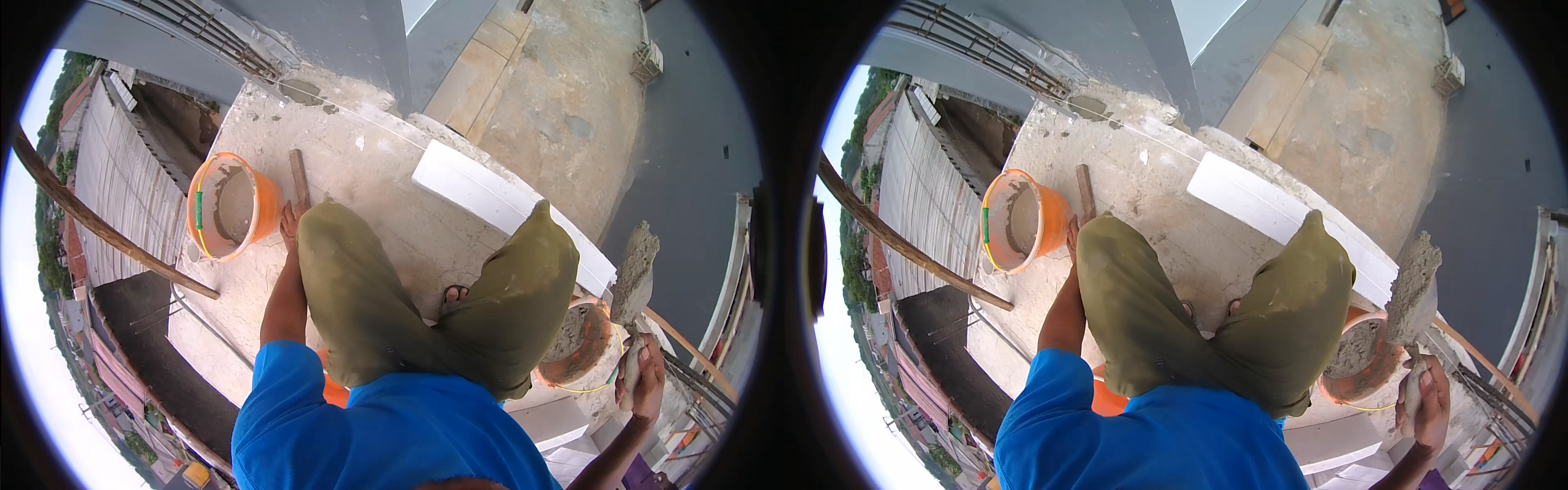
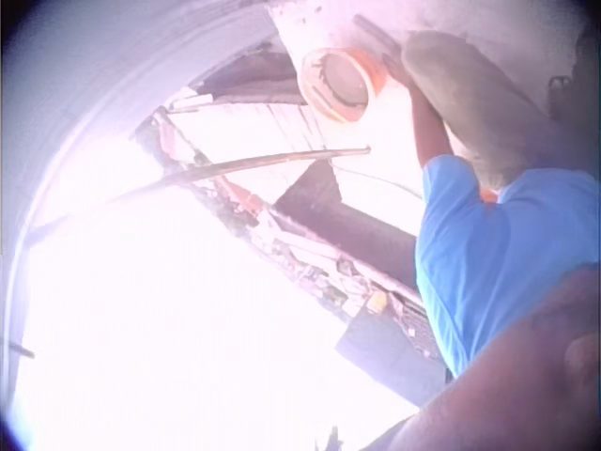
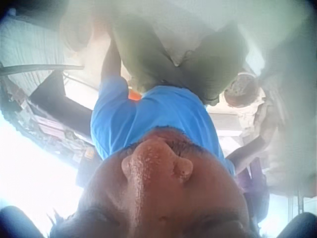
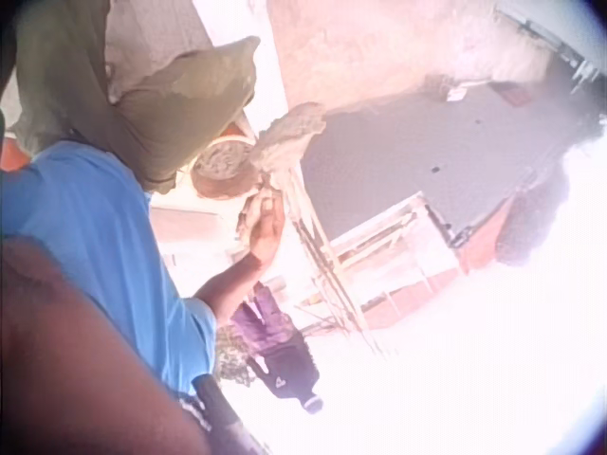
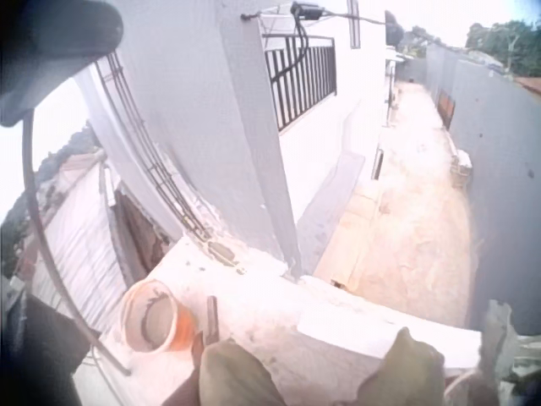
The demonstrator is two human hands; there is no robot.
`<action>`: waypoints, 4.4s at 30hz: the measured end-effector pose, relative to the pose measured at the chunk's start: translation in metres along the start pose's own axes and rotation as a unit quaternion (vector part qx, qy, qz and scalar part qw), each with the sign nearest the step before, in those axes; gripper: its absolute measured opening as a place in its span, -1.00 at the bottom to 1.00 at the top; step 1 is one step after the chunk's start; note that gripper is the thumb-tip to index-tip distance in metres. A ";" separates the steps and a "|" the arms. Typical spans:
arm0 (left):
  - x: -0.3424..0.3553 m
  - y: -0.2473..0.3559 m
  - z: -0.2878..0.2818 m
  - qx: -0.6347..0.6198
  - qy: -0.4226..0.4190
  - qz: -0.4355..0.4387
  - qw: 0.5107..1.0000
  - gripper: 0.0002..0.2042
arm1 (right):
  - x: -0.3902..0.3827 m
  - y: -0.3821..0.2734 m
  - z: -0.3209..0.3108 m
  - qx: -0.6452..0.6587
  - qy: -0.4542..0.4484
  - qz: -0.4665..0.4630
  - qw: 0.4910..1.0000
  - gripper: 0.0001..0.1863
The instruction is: The person applies cement mortar to a rooftop ledge using a trowel, then places and adjusts a white rectangular tile onto the mortar. The person repeats this process for a second tile, tapping it into place and smoothing the edges.
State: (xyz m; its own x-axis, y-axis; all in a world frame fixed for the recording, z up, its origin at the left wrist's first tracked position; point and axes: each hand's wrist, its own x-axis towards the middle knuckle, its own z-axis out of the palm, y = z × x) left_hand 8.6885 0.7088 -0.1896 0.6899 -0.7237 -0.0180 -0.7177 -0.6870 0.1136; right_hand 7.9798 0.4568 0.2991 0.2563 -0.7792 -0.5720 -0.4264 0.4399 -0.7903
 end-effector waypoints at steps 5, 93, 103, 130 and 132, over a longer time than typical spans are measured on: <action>0.020 0.074 0.013 -0.072 -0.075 -0.078 0.992 -0.15 | 0.070 -0.115 0.094 -0.063 -0.205 -0.002 0.977 -0.49; 0.033 0.086 0.002 -0.076 -0.069 -0.069 0.992 -0.28 | 0.495 -0.007 0.626 -0.221 -0.187 0.032 0.957 -0.38; 0.032 0.087 0.004 -0.083 -0.068 -0.066 0.992 -0.27 | 0.452 0.041 0.565 -0.208 -0.157 0.032 0.965 -0.40; -0.013 0.064 0.004 -0.279 0.021 -0.123 0.952 -0.25 | 0.336 0.150 0.484 -0.346 -0.053 -0.170 0.921 -0.47; -0.014 0.075 -0.004 -0.246 0.029 -0.099 0.964 -0.25 | 0.339 0.182 0.478 -0.375 -0.074 -0.129 0.915 -0.46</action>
State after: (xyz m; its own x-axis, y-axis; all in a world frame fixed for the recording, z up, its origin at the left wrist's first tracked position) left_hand 8.6253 0.6675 -0.1768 0.8236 -0.5662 -0.0338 -0.4490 -0.6871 0.5712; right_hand 8.4033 0.4863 -0.1437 0.5233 -0.7204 -0.4551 -0.7963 -0.2231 -0.5623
